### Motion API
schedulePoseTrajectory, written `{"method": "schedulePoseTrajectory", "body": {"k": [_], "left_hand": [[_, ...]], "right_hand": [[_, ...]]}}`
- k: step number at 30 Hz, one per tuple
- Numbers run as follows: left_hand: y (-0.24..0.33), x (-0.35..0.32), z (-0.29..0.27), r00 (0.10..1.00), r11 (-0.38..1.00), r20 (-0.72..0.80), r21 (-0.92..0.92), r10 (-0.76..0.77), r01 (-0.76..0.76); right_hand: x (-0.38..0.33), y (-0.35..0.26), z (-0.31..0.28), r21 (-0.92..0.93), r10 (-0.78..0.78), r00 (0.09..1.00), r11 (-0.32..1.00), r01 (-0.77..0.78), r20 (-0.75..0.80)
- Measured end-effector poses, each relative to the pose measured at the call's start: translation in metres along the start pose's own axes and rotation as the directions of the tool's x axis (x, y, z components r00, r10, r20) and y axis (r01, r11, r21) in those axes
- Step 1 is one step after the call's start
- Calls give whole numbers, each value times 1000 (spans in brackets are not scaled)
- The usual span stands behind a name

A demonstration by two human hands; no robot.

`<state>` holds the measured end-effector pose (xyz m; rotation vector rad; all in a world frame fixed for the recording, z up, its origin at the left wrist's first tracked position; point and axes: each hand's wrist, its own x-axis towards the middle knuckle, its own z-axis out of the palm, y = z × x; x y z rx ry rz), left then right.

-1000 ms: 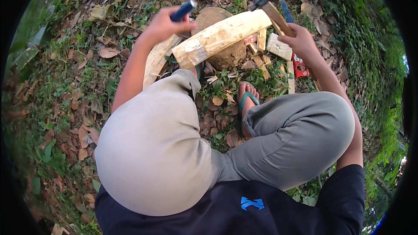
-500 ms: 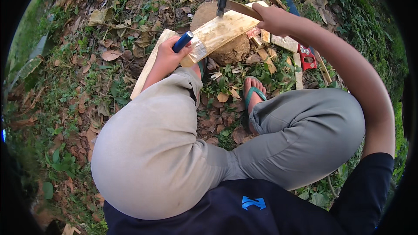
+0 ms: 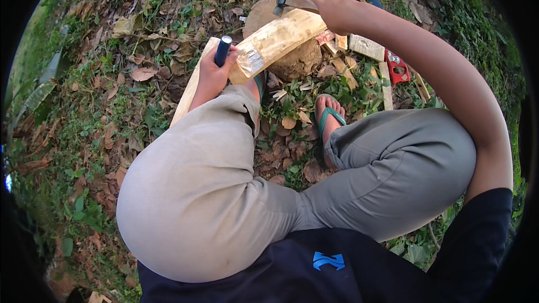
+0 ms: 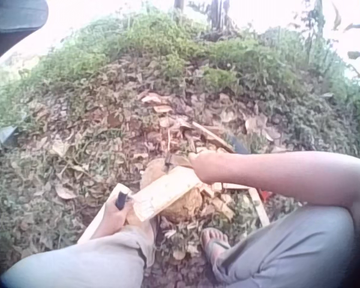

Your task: The person chisels a piece of wood using a hammer and a chisel.

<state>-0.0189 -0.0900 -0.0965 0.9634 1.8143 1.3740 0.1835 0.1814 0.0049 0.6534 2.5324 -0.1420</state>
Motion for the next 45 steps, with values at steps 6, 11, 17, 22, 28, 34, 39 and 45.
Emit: {"method": "schedulePoseTrajectory", "body": {"k": [6,11,17,22,28,34,39,45], "left_hand": [[-7,-8,-2,997,995,-82,104,7,1],[-7,-21,-1,987,988,-60,-41,-148,146],[-24,-22,-17,989,951,0,-273,-151,145],[-36,-23,-19,992,908,22,-399,-127,125],[-40,-24,-18,996,714,-16,-699,-87,52],[-30,-18,-63,969,968,-93,-129,-230,217],[-28,-5,-104,942,978,-311,119,-128,172],[-31,-3,-99,945,969,-262,93,-197,228]], "right_hand": [[-1,-20,-6,-52,-57,983,997,48,-175],[2,-15,6,-62,-29,977,998,17,-213],[1,-18,-2,-7,-16,989,1000,15,-145],[1,-16,-3,-28,-41,994,999,38,-105],[2,-20,-4,-68,25,1000,997,-26,-12],[1,-12,-1,42,9,1000,999,-8,-22],[-4,-22,-11,68,27,999,997,-25,-27],[1,-18,-8,-1,25,999,1000,-25,23]]}}
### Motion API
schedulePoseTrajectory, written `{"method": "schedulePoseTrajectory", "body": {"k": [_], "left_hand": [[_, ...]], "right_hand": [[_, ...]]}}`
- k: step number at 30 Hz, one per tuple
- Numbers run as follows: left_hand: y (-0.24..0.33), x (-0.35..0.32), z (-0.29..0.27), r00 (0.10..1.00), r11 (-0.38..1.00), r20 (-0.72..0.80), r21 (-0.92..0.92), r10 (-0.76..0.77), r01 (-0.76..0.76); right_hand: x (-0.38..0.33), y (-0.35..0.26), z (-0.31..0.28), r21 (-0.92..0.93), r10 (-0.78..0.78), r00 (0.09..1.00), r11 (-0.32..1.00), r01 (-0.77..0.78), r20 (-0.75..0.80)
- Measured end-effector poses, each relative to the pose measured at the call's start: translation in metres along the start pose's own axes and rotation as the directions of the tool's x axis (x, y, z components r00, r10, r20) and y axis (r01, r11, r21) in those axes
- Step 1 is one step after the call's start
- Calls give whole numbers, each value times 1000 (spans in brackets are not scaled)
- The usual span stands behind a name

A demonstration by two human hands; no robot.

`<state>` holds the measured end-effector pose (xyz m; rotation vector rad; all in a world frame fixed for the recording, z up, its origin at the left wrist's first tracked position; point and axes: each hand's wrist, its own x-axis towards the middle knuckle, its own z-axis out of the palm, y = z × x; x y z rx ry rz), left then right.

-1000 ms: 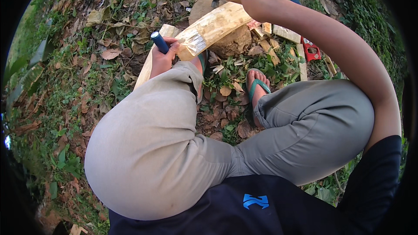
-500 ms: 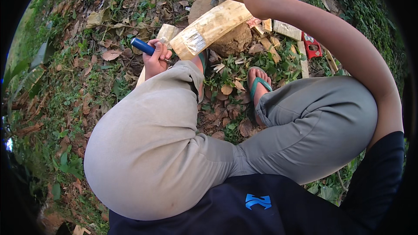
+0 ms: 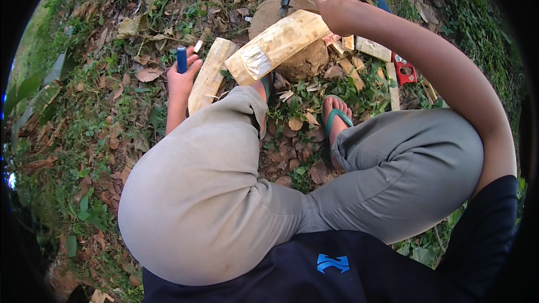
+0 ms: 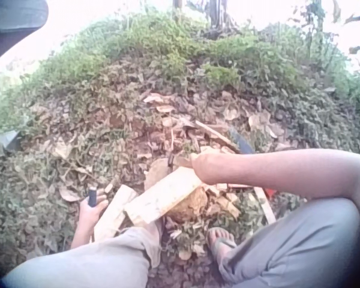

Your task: The person chisels a piece of wood using a hammer and a chisel.

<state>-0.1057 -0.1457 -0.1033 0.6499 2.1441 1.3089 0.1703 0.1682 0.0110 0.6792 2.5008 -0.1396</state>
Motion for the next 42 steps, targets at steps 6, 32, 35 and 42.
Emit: {"method": "schedulePoseTrajectory", "body": {"k": [6,32,35,42], "left_hand": [[-2,-13,42,969,995,239,-56,-68,84],[33,-17,71,778,980,613,198,-141,21],[41,4,55,922,977,383,170,52,-126],[134,13,92,794,919,547,-394,264,-35]], "right_hand": [[11,36,13,432,75,996,897,-92,58],[20,21,67,855,404,913,492,-167,-54],[25,12,71,858,419,906,487,-163,-66],[25,13,74,845,391,920,505,-178,-40]]}}
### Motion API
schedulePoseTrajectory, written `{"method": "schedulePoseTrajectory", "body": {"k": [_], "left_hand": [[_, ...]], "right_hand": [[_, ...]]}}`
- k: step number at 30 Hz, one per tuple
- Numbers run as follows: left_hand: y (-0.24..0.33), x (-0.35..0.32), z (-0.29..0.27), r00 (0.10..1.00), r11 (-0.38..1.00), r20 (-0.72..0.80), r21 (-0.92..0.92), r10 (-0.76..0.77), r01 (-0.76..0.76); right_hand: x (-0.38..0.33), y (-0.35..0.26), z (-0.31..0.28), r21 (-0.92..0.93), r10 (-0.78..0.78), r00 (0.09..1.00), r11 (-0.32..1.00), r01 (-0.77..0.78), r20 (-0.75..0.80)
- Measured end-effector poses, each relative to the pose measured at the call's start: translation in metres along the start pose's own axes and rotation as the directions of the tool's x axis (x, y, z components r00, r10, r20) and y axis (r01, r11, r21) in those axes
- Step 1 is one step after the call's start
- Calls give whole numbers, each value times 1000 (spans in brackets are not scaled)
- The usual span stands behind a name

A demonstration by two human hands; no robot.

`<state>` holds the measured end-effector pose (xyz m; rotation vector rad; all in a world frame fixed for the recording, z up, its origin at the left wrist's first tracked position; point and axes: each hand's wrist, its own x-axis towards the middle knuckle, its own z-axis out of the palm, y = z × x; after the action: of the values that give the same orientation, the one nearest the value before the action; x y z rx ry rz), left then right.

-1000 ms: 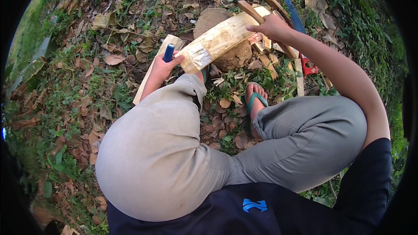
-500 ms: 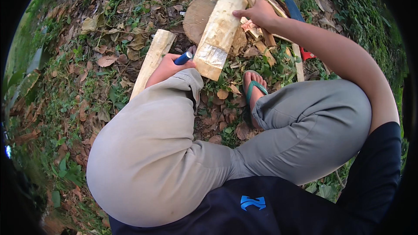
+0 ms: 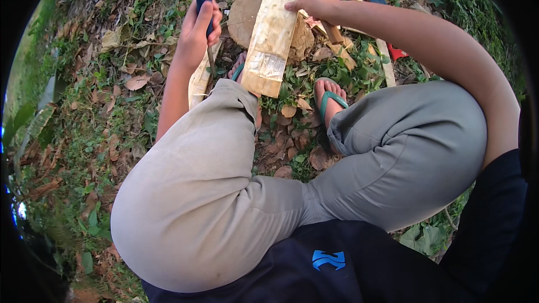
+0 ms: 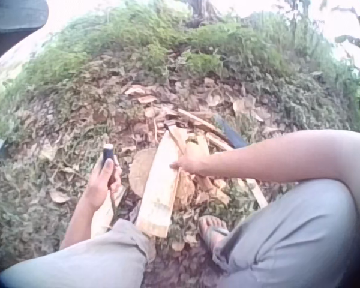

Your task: The person chisels a piece of wood using a hammer and a chisel.

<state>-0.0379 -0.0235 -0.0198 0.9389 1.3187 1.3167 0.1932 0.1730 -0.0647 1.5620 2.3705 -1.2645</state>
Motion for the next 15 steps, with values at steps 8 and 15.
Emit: {"method": "schedulePoseTrajectory", "body": {"k": [8,15], "left_hand": [[54,31,74,915,924,-145,-16,377,-383],[34,33,92,952,962,-180,-68,249,-265]], "right_hand": [[4,-2,1,1,72,996,997,-72,53],[-1,-5,-2,34,67,997,997,-68,47]]}}
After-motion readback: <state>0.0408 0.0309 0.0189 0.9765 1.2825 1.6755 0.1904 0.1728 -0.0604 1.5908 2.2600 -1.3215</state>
